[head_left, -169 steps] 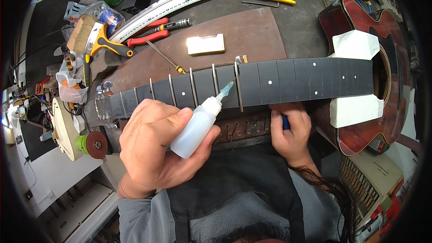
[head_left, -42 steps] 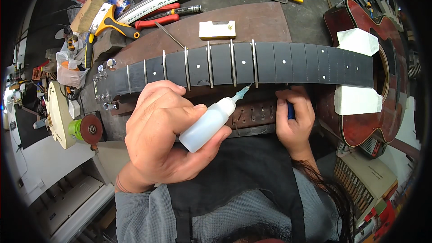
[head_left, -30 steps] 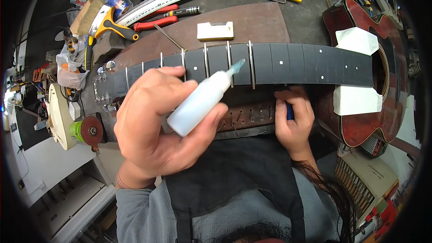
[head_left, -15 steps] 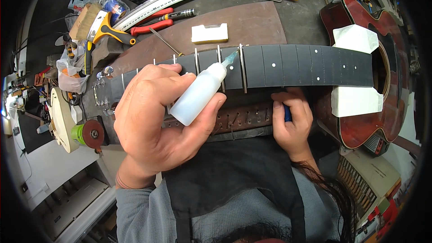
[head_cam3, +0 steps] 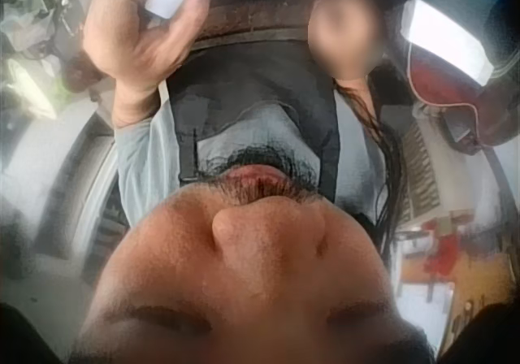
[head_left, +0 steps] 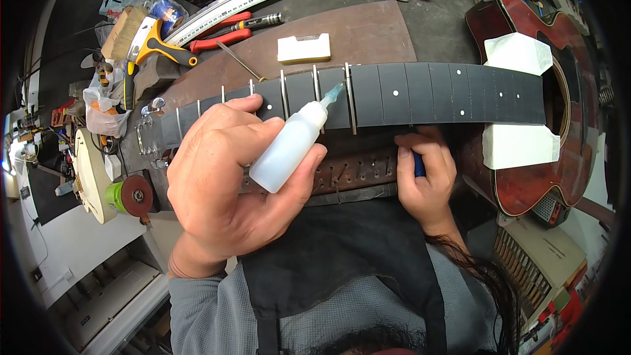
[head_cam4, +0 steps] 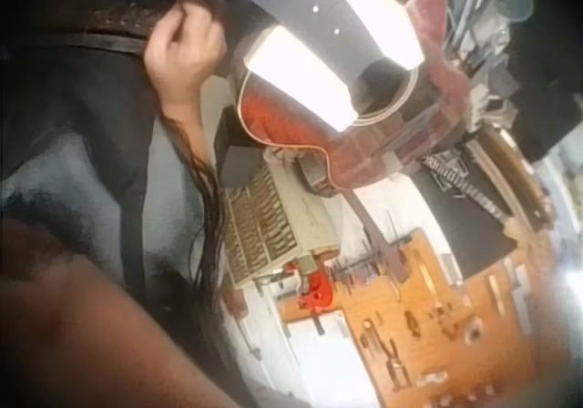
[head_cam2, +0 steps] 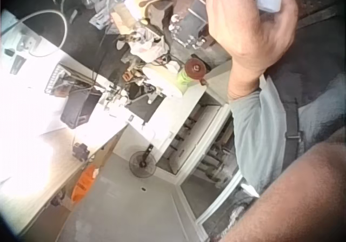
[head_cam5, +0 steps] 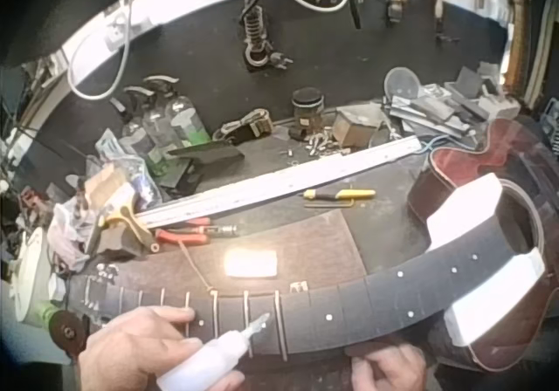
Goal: The person grinds a small metal fret on a bench grinder, then installs it into a slot on a guitar neck. They use a hammer and a metal punch to seat the fret, followed by applying glue to the fret slot. The person then selects a small white circular inlay from a parts box and grinds it on the bench grinder.
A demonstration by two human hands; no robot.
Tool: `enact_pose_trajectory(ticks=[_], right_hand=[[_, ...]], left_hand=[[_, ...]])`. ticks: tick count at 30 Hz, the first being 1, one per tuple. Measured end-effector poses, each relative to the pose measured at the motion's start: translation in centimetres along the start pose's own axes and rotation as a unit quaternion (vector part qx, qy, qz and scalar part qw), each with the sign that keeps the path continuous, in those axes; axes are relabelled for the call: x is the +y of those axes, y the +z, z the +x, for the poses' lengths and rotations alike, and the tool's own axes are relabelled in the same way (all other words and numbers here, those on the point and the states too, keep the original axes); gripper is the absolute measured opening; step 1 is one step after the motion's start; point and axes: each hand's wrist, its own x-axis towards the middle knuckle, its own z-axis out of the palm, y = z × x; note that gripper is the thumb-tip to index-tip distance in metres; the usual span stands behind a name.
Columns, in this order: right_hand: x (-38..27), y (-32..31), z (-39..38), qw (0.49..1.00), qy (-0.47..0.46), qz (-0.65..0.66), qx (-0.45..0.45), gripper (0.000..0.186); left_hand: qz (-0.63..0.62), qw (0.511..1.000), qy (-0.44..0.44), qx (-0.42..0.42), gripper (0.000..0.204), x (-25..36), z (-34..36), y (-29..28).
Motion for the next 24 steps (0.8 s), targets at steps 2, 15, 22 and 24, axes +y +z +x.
enact_pose_trajectory(ticks=[2,15,22,24], right_hand=[[0.0,0.0,0.0,1.000,-0.001,0.001,0.001,0.025],[0.0,0.2,0.0,1.000,-0.008,-0.001,0.007,0.024],[-0.3,0.1,0.2,1.000,-0.001,0.001,0.007,0.022],[-0.5,0.1,0.2,1.000,0.002,0.005,0.004,0.021]], left_hand=[[-0.001,1.000,0.002,-0.005,0.033,0.2,0.0,-0.1],[-0.015,0.999,0.010,-0.039,0.035,1.2,-0.9,-1.0],[-0.023,0.999,0.010,-0.046,0.038,1.6,-1.6,-1.2],[-0.050,0.998,0.005,-0.046,0.039,1.6,-1.9,-1.4]])
